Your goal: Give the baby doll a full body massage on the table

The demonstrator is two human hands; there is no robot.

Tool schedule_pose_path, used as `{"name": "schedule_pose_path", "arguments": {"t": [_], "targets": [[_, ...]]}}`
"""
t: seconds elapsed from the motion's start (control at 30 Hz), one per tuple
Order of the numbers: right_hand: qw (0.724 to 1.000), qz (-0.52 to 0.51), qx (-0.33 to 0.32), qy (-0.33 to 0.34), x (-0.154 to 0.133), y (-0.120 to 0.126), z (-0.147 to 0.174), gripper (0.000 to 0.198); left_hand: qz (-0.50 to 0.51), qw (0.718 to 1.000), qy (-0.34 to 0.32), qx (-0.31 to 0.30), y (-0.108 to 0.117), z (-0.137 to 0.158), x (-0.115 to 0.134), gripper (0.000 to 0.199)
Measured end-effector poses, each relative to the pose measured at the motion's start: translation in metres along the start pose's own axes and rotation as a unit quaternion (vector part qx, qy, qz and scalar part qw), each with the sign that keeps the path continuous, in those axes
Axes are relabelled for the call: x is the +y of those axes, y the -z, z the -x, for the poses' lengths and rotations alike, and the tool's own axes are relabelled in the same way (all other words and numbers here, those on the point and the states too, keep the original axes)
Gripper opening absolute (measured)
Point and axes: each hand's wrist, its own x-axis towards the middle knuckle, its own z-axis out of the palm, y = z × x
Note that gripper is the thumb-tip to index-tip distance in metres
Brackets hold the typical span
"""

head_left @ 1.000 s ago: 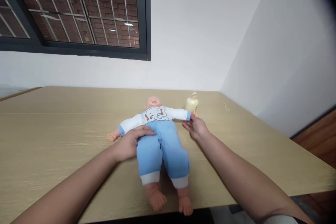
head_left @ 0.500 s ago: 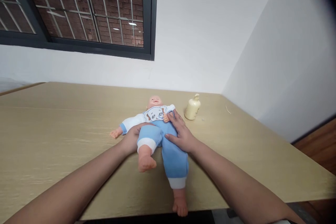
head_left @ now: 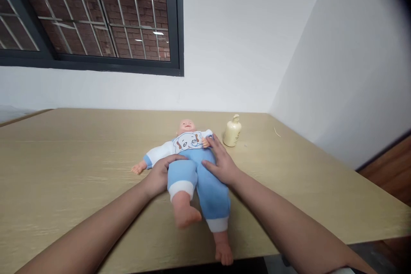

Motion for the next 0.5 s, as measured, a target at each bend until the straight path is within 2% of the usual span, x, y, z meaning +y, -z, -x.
{"name": "schedule_pose_path", "arguments": {"t": [0.1,0.2,0.3,0.4,0.5], "targets": [[0.982,-0.135,0.119,-0.054,0.017,0.0,-0.006,0.07,-0.075,0.996,-0.048,-0.031,0.005,0.004,0.0,0.043],[0.935,-0.257,0.204,-0.133,0.036,0.007,-0.014,0.05,-0.119,0.987,-0.097,-0.045,0.006,0.007,0.0,0.046],[0.881,-0.339,0.235,-0.231,0.052,0.018,-0.019,0.041,-0.159,0.977,-0.129,-0.057,0.005,0.008,0.003,0.049],[0.829,-0.39,0.265,-0.3,0.061,0.024,-0.021,0.03,-0.19,0.969,-0.147,-0.065,0.005,0.008,0.007,0.051],[0.806,-0.393,0.303,-0.324,0.065,0.024,-0.022,0.021,-0.216,0.961,-0.16,-0.061,0.007,0.009,0.008,0.05]]}}
